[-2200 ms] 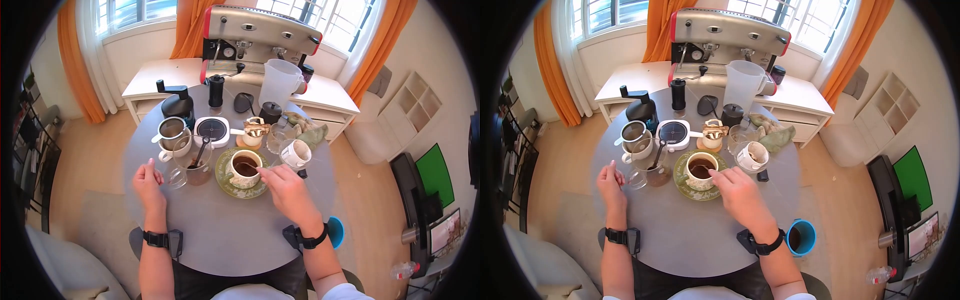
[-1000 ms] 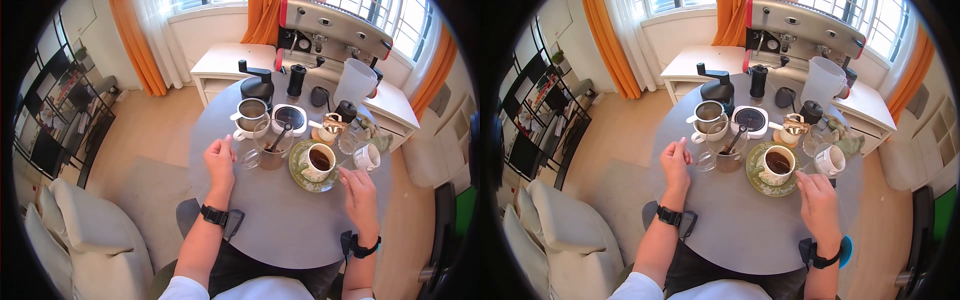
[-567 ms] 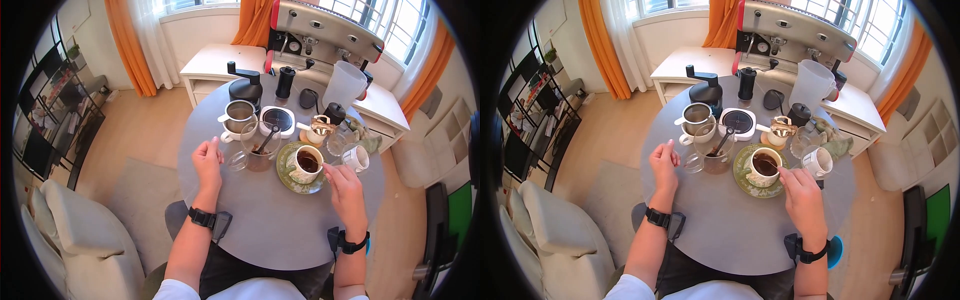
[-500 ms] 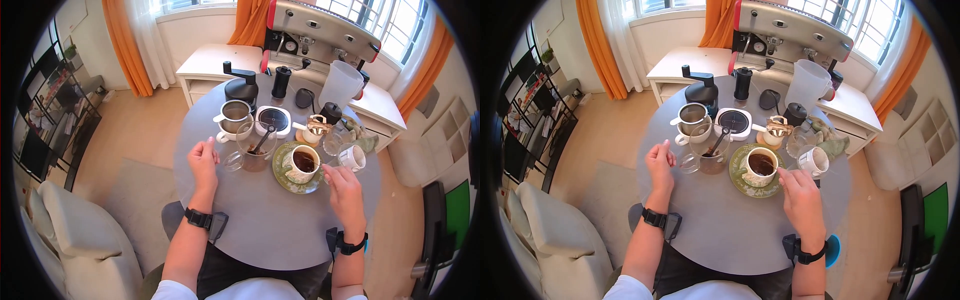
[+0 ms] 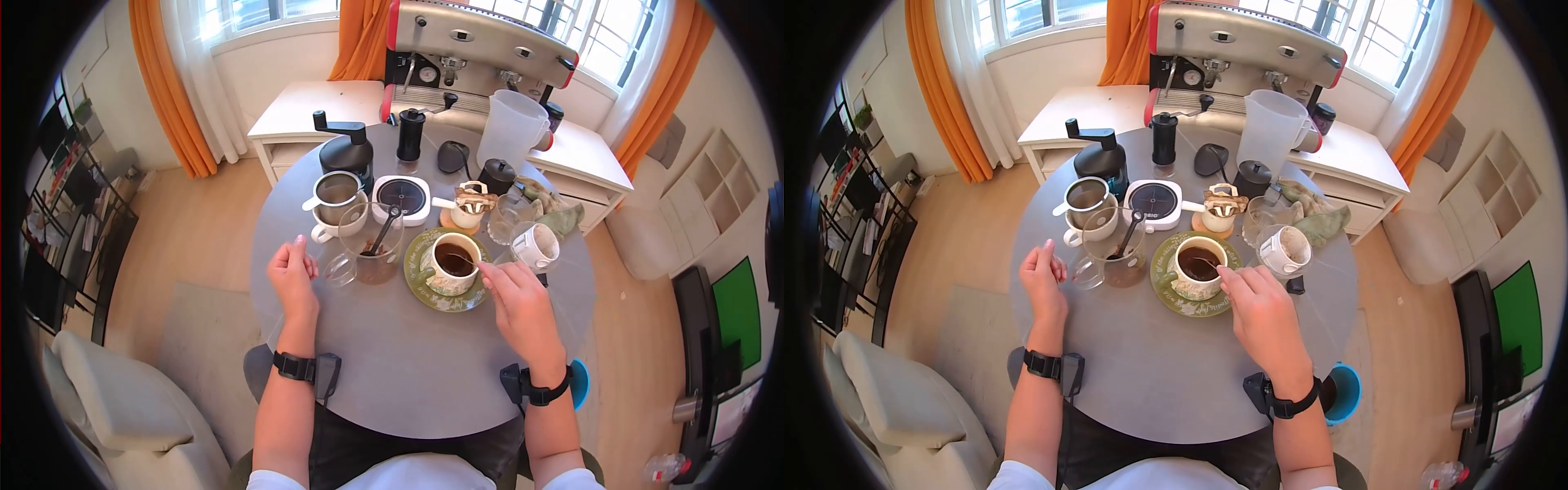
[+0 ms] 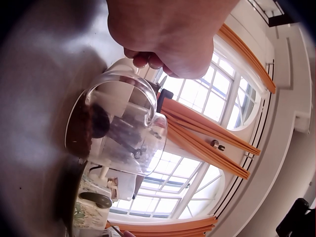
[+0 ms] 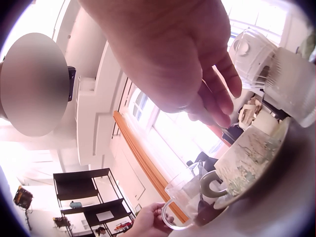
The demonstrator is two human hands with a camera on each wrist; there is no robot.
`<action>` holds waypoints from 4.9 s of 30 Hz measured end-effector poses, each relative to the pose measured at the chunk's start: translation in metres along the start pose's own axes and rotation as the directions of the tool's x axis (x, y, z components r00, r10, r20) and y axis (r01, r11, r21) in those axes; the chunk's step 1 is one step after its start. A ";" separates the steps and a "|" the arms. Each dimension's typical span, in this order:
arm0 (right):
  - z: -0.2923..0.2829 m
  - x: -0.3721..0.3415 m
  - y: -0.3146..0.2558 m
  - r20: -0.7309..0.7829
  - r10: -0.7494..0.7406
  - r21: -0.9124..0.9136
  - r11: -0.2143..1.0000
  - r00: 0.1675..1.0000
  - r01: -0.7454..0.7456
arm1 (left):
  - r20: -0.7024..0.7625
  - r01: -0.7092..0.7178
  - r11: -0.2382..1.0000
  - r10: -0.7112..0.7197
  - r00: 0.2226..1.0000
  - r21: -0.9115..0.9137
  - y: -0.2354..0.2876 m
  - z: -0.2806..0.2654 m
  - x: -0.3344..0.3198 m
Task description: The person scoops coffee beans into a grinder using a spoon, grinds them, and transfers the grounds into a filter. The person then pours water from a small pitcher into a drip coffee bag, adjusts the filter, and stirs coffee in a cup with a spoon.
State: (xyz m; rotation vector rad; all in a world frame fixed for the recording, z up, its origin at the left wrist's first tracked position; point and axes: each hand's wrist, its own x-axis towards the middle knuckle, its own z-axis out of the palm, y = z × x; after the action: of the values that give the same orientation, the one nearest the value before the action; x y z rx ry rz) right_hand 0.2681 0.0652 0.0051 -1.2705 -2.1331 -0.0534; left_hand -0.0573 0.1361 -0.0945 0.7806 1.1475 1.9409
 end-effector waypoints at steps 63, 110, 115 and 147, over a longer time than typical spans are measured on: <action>-0.002 -0.006 -0.002 -0.007 0.031 0.137 0.990 1.000 -0.029 | -0.010 0.007 1.000 -0.006 1.000 0.028 -0.001 0.000 0.000; -0.009 -0.011 -0.003 0.036 -0.041 0.162 0.986 0.999 0.034 | 0.009 0.004 1.000 -0.004 1.000 0.024 -0.002 0.001 -0.002; 0.001 -0.001 0.010 0.002 -0.028 0.168 0.985 1.000 0.027 | 0.010 0.007 1.000 -0.007 1.000 0.014 -0.003 0.001 0.000; -0.005 -0.003 0.005 0.009 -0.066 0.139 0.988 0.998 0.065 | 0.009 -0.009 1.000 0.009 1.000 0.017 0.001 0.000 0.001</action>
State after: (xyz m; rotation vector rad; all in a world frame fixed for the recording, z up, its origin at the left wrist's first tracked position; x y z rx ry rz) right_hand 0.2760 0.0634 0.0062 -1.1235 -2.1500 0.0744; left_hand -0.0581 0.1371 -0.0938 0.8046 1.1587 1.9351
